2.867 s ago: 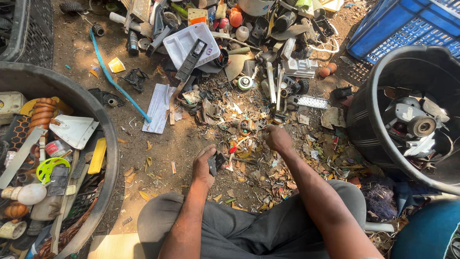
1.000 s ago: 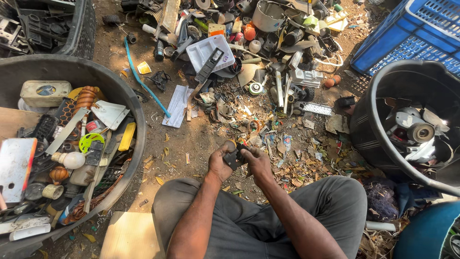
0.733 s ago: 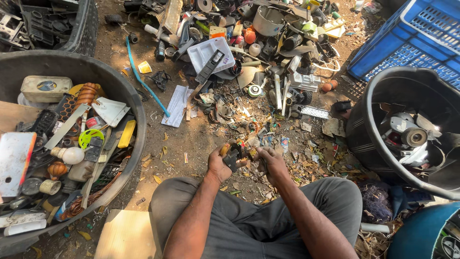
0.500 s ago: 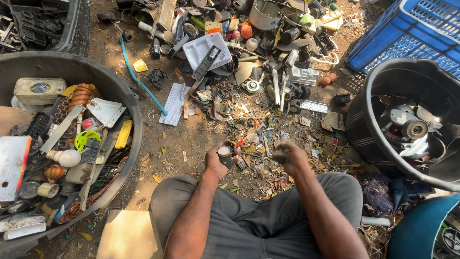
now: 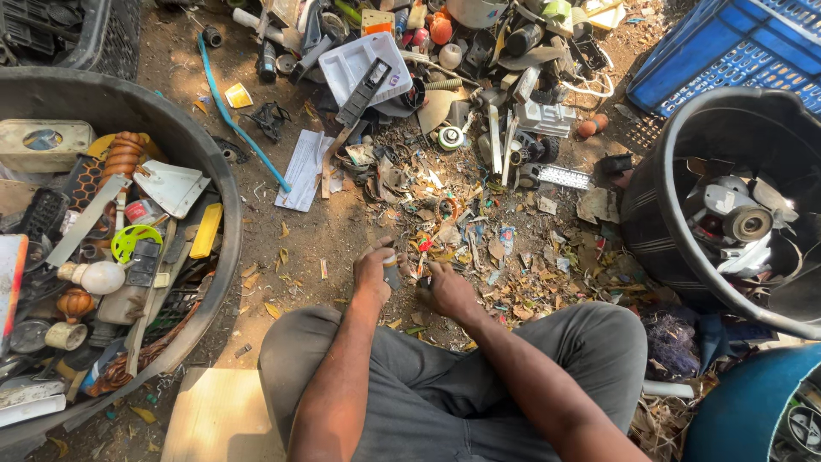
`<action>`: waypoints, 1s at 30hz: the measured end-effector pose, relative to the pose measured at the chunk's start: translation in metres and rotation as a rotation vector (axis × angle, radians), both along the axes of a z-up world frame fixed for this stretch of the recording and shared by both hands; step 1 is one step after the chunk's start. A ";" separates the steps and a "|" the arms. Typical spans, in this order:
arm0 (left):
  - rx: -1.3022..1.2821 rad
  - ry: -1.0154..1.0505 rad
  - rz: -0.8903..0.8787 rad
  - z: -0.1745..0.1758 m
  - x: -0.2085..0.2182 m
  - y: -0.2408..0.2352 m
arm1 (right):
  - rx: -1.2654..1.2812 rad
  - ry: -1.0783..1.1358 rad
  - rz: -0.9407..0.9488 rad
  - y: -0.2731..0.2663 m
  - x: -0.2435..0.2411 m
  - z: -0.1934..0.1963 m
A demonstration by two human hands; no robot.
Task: The person sits on the ground and sorts through a pile of mixed debris, picking up various small items such as plastic pieces, metal parts, and wires. They inspect each item and place selected pieces into nearby bins or baskets.
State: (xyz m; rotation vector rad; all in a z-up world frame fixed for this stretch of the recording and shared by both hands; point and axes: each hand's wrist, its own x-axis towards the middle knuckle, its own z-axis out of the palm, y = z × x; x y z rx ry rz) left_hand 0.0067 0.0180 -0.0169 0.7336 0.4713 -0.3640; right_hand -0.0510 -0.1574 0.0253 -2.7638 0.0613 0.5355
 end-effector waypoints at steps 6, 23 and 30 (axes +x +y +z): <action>-0.053 0.094 0.014 0.014 0.009 0.008 | 0.283 -0.084 -0.317 0.009 0.022 0.028; -0.151 -0.003 0.103 0.018 0.020 0.013 | 0.261 -0.400 -0.128 0.011 0.075 -0.016; -0.310 -0.057 0.031 0.033 0.015 0.010 | 0.205 -0.525 -0.361 -0.075 0.129 -0.012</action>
